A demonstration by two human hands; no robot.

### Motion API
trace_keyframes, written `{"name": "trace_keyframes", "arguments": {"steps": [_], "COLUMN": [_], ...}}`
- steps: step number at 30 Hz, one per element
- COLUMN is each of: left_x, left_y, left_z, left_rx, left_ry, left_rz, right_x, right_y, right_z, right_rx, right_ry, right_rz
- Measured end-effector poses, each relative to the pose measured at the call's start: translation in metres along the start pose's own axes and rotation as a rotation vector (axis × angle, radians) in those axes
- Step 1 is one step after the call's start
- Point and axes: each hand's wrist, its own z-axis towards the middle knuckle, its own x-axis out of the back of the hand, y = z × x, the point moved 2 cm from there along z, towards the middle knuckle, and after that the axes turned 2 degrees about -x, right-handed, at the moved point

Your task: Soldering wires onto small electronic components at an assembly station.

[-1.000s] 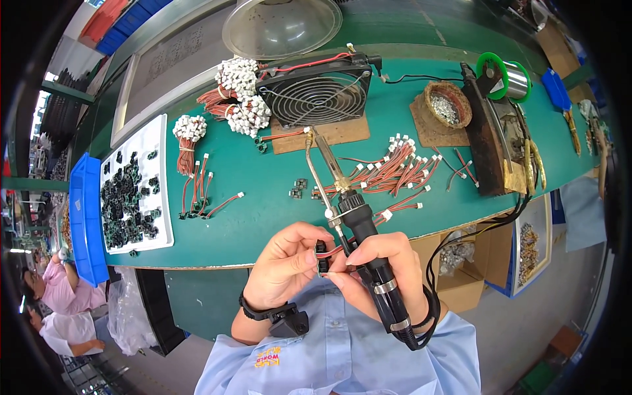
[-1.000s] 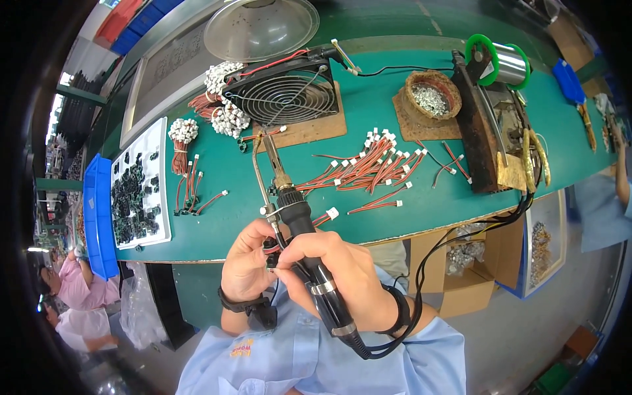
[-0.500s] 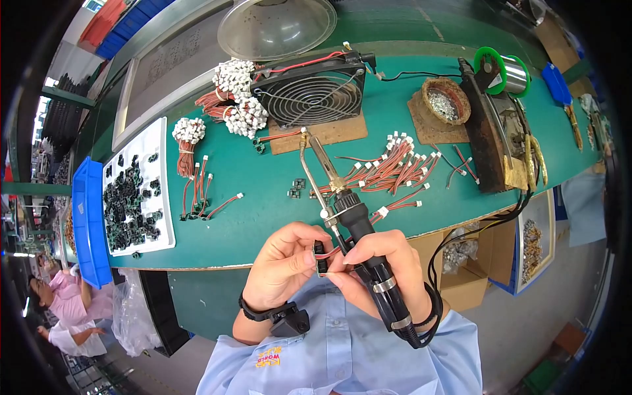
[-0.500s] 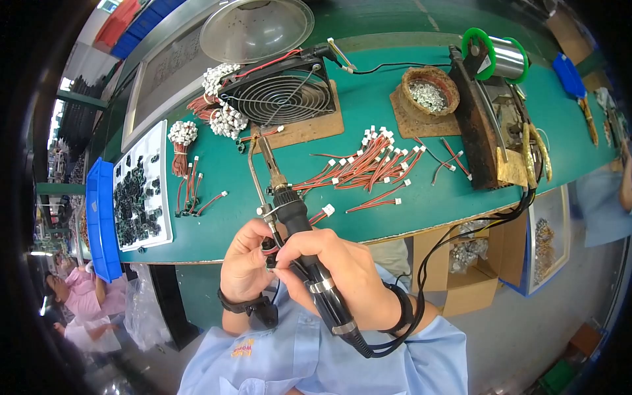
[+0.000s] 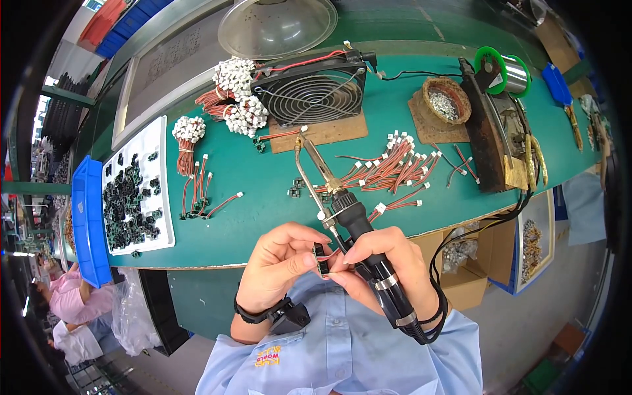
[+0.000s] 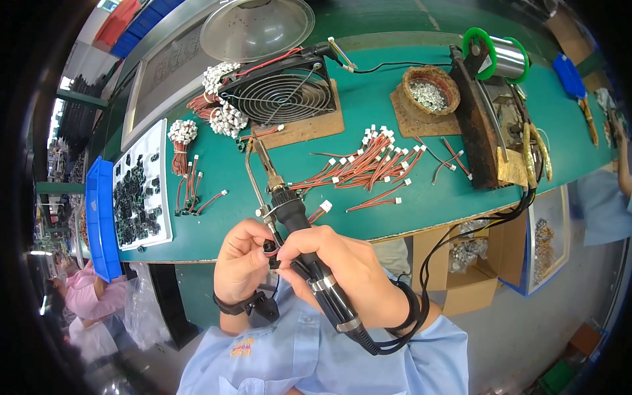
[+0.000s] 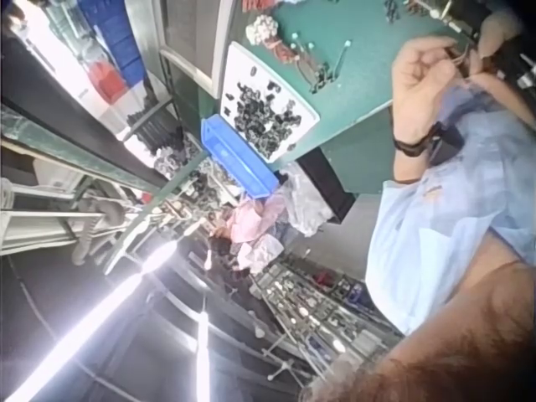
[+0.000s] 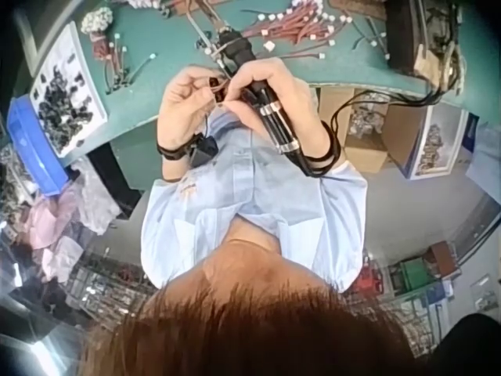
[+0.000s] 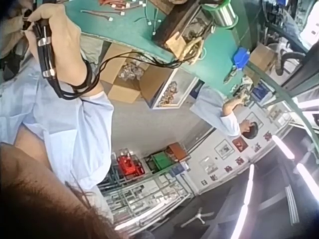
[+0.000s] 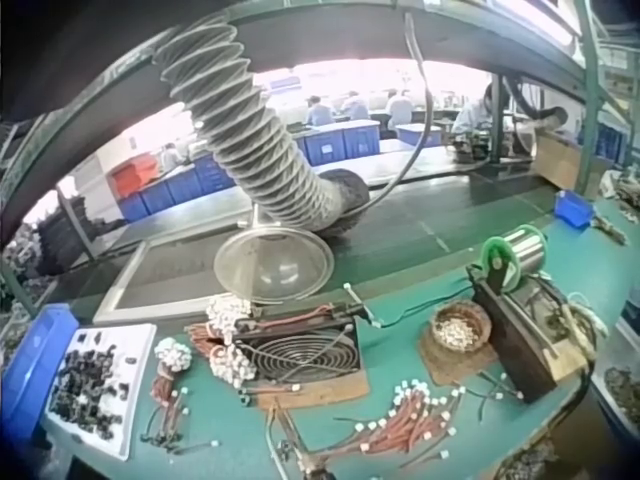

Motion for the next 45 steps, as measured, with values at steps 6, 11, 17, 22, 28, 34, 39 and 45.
{"name": "trace_keyframes", "arguments": {"steps": [6, 11, 17, 22, 28, 34, 39, 45], "left_x": [-0.005, -0.003, -0.001, -0.001, -0.004, 0.001, 0.003, 0.001], "left_y": [-0.001, 0.000, -0.002, -0.004, -0.006, -0.003, -0.003, 0.000], "left_z": [0.001, 0.000, 0.000, 0.001, 0.003, -0.001, -0.001, 0.000], "left_rx": [-0.080, -0.111, -0.079, -0.131, -0.124, -0.083, -0.087, -0.084], "left_ry": [0.040, 0.015, -0.010, -0.039, -0.012, 0.003, 0.000, -0.018], "left_rz": [-0.026, 0.009, -0.009, -0.042, -0.093, -0.007, 0.034, 0.050], "right_x": [0.000, 0.000, 0.003, 0.003, 0.003, 0.006, 0.010, 0.010], "right_y": [-0.002, -0.004, -0.006, -0.007, -0.009, -0.013, -0.012, -0.011], "right_z": [0.002, 0.003, 0.005, 0.005, 0.005, 0.008, 0.009, 0.010], "right_rx": [0.042, 0.058, 0.080, 0.113, 0.173, 0.130, 0.063, 0.046], "right_ry": [-0.003, -0.012, -0.049, -0.046, -0.037, -0.076, -0.128, -0.120], "right_rz": [-0.060, -0.046, -0.077, -0.079, -0.114, -0.116, -0.176, -0.173]}}
